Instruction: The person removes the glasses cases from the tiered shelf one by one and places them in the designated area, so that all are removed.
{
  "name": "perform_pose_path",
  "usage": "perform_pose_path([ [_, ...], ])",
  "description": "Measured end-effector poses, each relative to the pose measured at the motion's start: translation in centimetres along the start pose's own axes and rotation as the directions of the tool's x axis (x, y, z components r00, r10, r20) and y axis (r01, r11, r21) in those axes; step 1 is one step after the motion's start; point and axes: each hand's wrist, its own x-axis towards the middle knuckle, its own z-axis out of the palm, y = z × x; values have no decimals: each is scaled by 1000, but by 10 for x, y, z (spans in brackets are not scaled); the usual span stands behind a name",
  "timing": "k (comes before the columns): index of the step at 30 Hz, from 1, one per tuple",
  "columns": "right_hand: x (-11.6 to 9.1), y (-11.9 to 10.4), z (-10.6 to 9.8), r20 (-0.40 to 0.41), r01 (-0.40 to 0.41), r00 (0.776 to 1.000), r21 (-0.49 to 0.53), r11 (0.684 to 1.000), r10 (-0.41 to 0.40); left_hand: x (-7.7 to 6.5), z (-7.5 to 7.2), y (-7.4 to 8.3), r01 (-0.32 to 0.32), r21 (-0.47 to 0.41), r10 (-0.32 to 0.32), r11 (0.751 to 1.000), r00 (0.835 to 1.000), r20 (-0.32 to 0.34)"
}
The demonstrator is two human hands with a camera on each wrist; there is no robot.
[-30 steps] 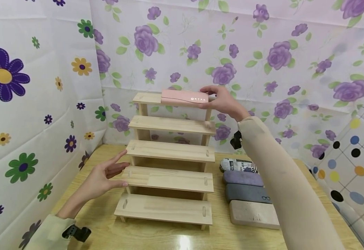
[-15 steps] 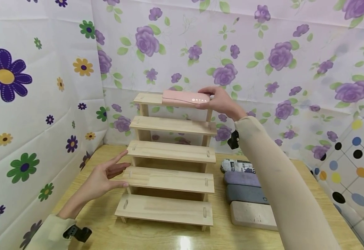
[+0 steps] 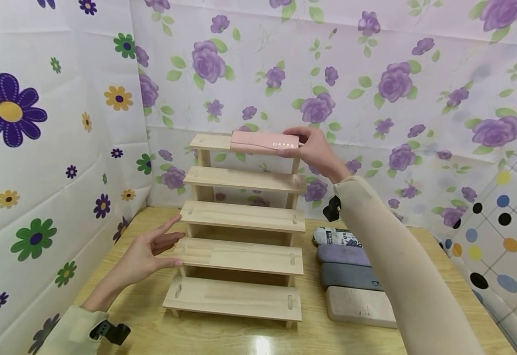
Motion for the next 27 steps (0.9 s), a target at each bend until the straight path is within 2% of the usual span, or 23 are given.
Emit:
perform_pose_path([
  [9, -12, -1, 4, -42, 42, 998, 82, 996, -39, -1, 1, 0, -1, 12, 1, 1000, 1000, -1],
  [17, -27, -4, 2, -37, 67, 997, 116, 991, -63, 0, 0, 0, 4, 11, -4, 1000, 1000, 0],
  [27, -55, -2, -3, -39, 83, 996, 83, 993, -80, 0, 0, 0, 22, 14, -22, 1000, 1000, -1],
])
